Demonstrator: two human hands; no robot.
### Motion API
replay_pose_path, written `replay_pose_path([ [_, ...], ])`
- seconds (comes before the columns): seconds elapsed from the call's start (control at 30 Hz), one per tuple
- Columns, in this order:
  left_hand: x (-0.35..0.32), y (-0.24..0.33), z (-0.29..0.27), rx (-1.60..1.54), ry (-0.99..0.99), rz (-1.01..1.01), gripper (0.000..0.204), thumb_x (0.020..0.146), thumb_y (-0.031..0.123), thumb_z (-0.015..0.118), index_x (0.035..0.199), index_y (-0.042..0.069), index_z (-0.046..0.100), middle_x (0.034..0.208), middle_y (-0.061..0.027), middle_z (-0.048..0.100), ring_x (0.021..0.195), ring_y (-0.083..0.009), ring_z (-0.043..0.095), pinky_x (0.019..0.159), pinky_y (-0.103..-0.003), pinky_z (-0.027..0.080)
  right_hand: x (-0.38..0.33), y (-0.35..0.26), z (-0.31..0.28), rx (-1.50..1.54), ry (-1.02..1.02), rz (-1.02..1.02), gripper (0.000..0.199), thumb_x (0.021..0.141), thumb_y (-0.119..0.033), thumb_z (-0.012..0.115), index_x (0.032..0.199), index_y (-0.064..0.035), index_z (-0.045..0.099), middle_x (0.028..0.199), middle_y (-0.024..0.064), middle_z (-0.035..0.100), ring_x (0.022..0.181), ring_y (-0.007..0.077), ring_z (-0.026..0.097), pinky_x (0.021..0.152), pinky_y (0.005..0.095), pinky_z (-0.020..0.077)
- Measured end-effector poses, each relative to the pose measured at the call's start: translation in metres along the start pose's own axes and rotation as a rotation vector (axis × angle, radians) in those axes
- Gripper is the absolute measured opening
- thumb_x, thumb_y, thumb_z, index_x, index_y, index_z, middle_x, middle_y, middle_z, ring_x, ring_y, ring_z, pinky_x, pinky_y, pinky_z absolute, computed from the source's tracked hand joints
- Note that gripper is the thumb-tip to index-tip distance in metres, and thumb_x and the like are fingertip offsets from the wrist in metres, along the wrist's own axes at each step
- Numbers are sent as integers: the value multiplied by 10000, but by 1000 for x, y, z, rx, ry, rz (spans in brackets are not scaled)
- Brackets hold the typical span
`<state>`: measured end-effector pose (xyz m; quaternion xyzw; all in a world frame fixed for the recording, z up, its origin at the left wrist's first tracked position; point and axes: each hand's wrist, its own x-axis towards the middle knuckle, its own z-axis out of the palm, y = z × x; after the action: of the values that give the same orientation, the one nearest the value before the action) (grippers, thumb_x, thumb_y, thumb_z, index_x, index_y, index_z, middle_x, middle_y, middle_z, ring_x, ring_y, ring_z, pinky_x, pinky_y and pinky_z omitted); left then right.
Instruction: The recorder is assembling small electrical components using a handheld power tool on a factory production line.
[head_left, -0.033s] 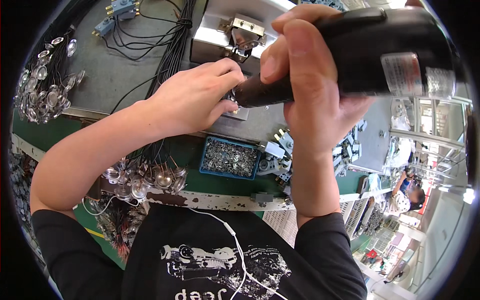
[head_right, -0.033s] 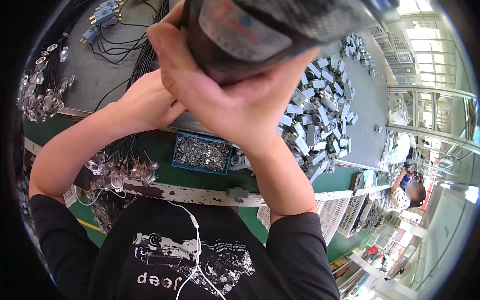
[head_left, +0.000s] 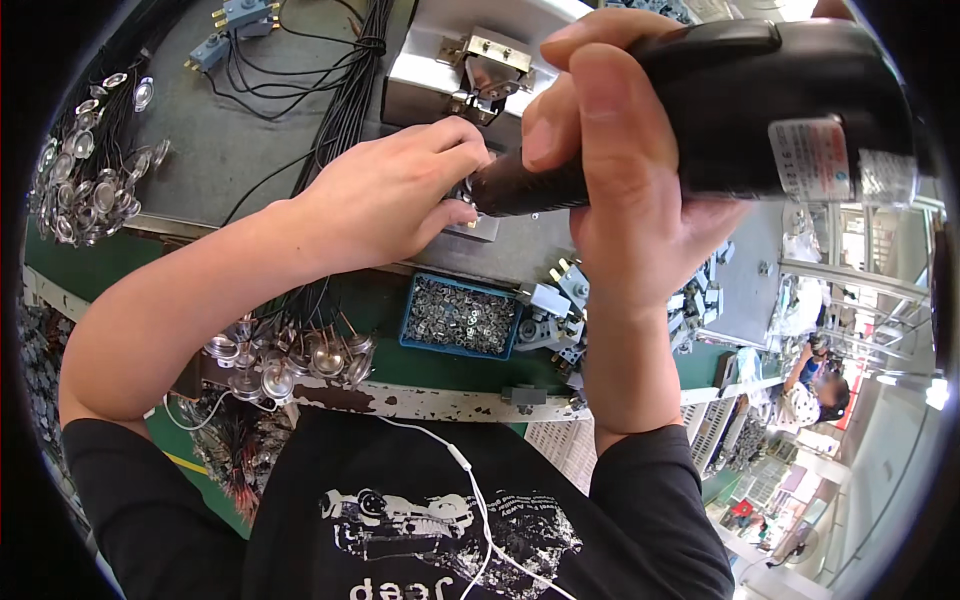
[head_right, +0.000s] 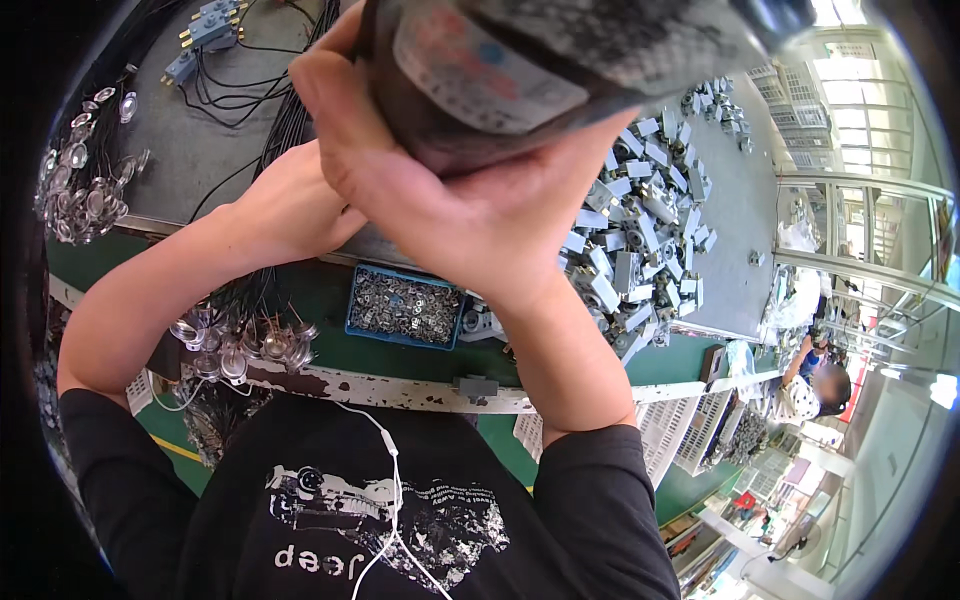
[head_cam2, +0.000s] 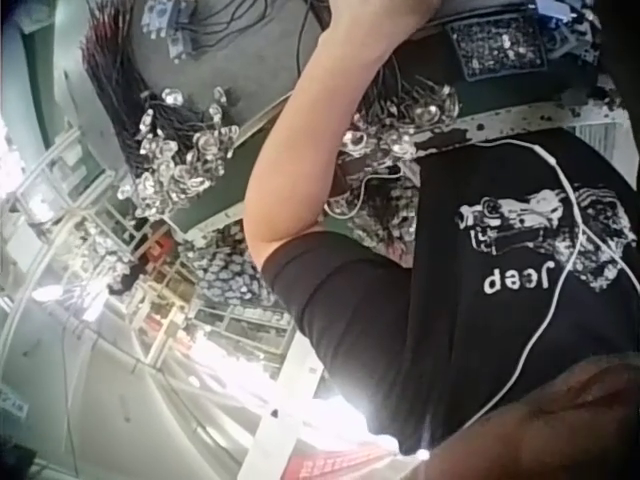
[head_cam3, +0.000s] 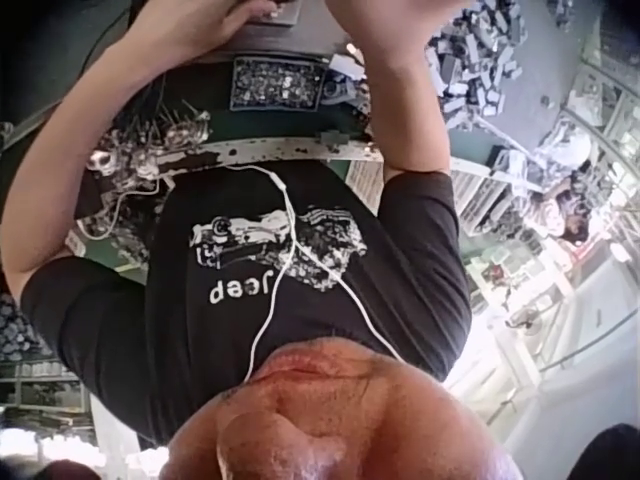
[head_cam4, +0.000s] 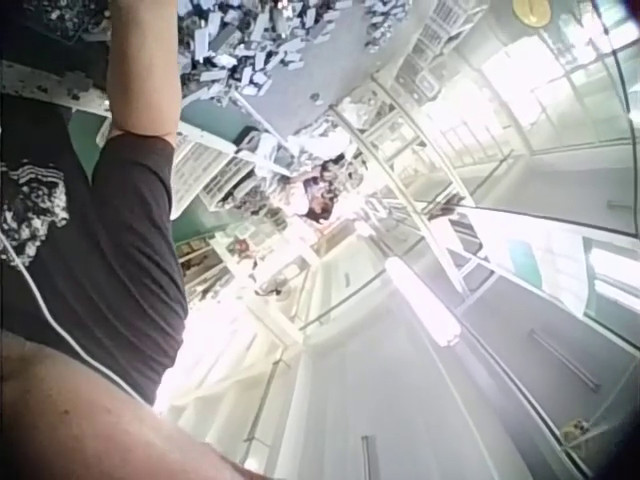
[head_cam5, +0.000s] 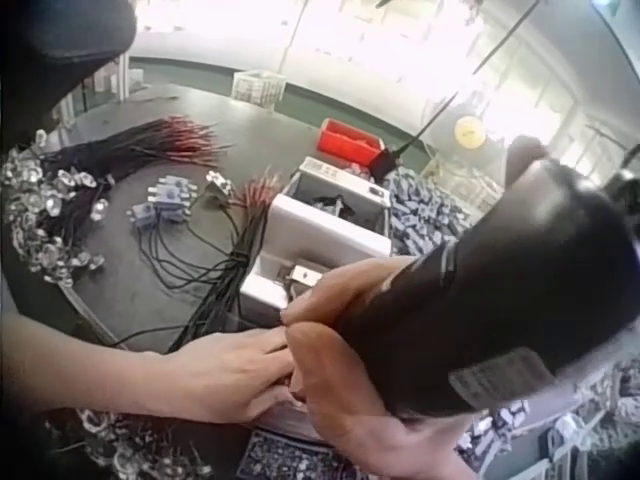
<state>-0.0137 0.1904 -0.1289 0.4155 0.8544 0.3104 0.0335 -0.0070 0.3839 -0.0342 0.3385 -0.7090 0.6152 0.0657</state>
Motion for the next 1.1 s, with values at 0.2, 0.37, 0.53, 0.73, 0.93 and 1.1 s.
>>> replay_pose_path([
  [0.2, 4, -1, -4, -15, -52, 116, 419, 905, 210, 737, 1247, 32, 574, 1222, -96, 584, 1079, -324, 649, 907, -434, 549, 0, 8, -11, -15, -8, -105, 258, 1018, -65, 616, 1212, 100, 576, 989, 194, 712, 740, 169, 679, 695, 269, 537],
  [0.37, -2, 6, -21, -48, -143, 177, 392, 880, 197, 753, 1220, 76, 600, 1214, -77, 606, 1000, -305, 671, 849, -435, 542, -5, -50, -31, 335, 144, -11, 369, 1085, -220, 510, 1255, 98, 586, 828, 114, 645, 694, 143, 599, 623, 264, 462],
  [0.53, -6, 4, -26, 25, -107, 174, 388, 857, 160, 766, 1210, 98, 618, 1210, -60, 610, 986, -294, 664, 841, -411, 531, 22, 5, -7, -417, 725, -363, 585, 883, -104, 833, 1357, 30, 517, 980, 76, 690, 878, 165, 684, 762, 275, 545],
  [0.73, -15, -85, -108, -472, 683, -126, 399, 1100, 281, 530, 1442, 76, 509, 1305, -87, 632, 1125, -170, 646, 922, -304, 524, -70, -3, -70, -1130, 316, 320, 154, 933, -106, 729, 1085, -86, 730, 945, 75, 733, 984, 195, 691, 855, 328, 535],
  [0.93, -37, -116, -137, -791, 643, -160, 458, 1110, 256, 481, 1489, 4, 429, 1407, -158, 591, 1234, -243, 633, 1013, -349, 503, -109, 39, -70, -1316, -107, 543, 541, 834, -169, 803, 1296, -91, 534, 936, 111, 704, 948, 322, 661, 832, 449, 507],
  [1.1, -51, -89, -120, -833, 519, -149, 426, 1101, 232, 502, 1455, 4, 438, 1366, -186, 605, 1249, -292, 636, 1053, -374, 504, -112, 13, -70, -1203, -5, 488, 482, 826, -107, 803, 1264, -71, 604, 1012, 104, 721, 979, 294, 677, 877, 396, 523],
])
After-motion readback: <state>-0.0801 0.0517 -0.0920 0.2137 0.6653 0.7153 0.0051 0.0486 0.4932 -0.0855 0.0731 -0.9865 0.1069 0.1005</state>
